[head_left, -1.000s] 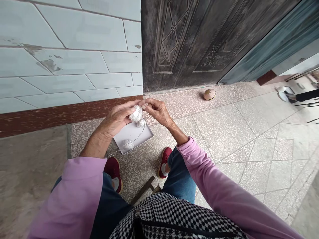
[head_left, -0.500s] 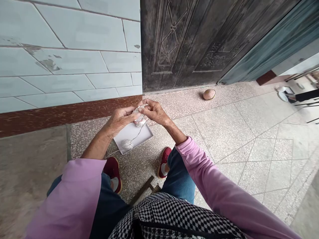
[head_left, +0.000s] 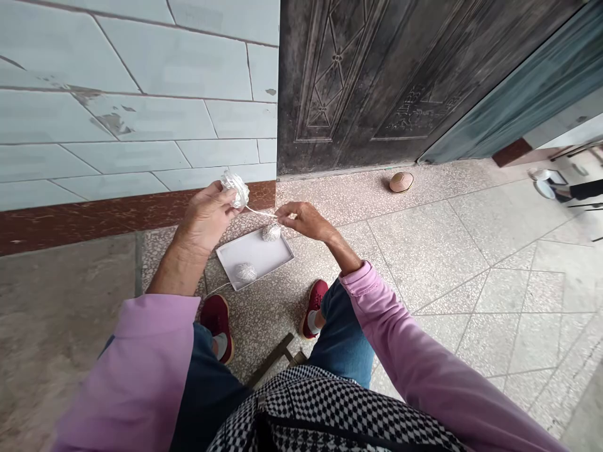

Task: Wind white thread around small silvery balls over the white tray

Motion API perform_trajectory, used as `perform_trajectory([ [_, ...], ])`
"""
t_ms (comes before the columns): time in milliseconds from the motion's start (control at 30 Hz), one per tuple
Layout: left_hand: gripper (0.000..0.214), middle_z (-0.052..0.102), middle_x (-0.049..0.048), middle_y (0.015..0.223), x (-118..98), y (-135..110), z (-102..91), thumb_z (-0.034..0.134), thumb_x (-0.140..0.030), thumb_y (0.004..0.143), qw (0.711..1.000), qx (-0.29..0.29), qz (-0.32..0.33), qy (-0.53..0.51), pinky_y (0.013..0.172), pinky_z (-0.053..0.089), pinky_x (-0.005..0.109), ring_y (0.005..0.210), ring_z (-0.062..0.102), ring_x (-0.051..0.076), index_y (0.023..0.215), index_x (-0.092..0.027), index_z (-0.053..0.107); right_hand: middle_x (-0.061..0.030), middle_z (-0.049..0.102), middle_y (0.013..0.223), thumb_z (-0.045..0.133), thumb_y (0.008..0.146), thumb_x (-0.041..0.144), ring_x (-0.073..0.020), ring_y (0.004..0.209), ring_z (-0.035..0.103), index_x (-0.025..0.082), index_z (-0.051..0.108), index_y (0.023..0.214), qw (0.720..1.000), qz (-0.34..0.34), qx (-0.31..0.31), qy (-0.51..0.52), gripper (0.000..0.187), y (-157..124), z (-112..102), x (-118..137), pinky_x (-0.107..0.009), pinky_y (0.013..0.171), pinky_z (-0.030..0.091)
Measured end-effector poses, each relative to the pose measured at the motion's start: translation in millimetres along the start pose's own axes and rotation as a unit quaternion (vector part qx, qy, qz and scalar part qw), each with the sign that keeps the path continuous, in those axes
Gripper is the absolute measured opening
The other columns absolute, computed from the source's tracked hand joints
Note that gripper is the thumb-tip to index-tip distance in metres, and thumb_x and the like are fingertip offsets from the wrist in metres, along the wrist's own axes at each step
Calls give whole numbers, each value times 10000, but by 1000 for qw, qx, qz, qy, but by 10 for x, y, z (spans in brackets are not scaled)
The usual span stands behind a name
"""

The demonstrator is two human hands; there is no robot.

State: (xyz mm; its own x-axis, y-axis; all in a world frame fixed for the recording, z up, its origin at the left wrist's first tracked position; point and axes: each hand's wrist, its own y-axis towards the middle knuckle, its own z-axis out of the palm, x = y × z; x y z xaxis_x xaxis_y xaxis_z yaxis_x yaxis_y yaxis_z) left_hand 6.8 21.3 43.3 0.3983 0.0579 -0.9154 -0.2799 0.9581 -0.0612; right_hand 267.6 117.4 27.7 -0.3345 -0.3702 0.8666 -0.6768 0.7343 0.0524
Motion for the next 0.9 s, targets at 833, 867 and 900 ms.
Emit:
perform_trajectory([
  [833, 578, 871, 41, 1204, 210, 60, 94, 1200, -433, 822, 995, -57, 84, -12, 886, 686, 372, 1238, 841, 302, 1118, -316, 717, -62, 865, 1180, 748, 1327, 519, -325, 1130, 877, 267, 681, 1630, 996, 6, -90, 7, 399, 338, 781, 481, -496, 1143, 744],
  [867, 575, 876, 44, 1219, 200, 51, 93, 1196, -441, 825, 995, -60, 82, -8, 883, 690, 378, 1241, 841, 309, 1117, -319, 717, -67, 868, 1184, 758, 1323, 506, -327, 1136, 874, 264, 679, 1636, 996, 5, -87, 5, 403, 336, 773, 475, -489, 1144, 744],
  [900, 572, 878, 46, 1226, 192, 43, 94, 1193, -448, 828, 995, -61, 82, -5, 881, 692, 384, 1236, 840, 313, 1116, -319, 716, -72, 871, 1193, 747, 1327, 490, -335, 1153, 873, 267, 669, 1653, 997, 5, -80, 1, 403, 336, 767, 463, -492, 1152, 743],
])
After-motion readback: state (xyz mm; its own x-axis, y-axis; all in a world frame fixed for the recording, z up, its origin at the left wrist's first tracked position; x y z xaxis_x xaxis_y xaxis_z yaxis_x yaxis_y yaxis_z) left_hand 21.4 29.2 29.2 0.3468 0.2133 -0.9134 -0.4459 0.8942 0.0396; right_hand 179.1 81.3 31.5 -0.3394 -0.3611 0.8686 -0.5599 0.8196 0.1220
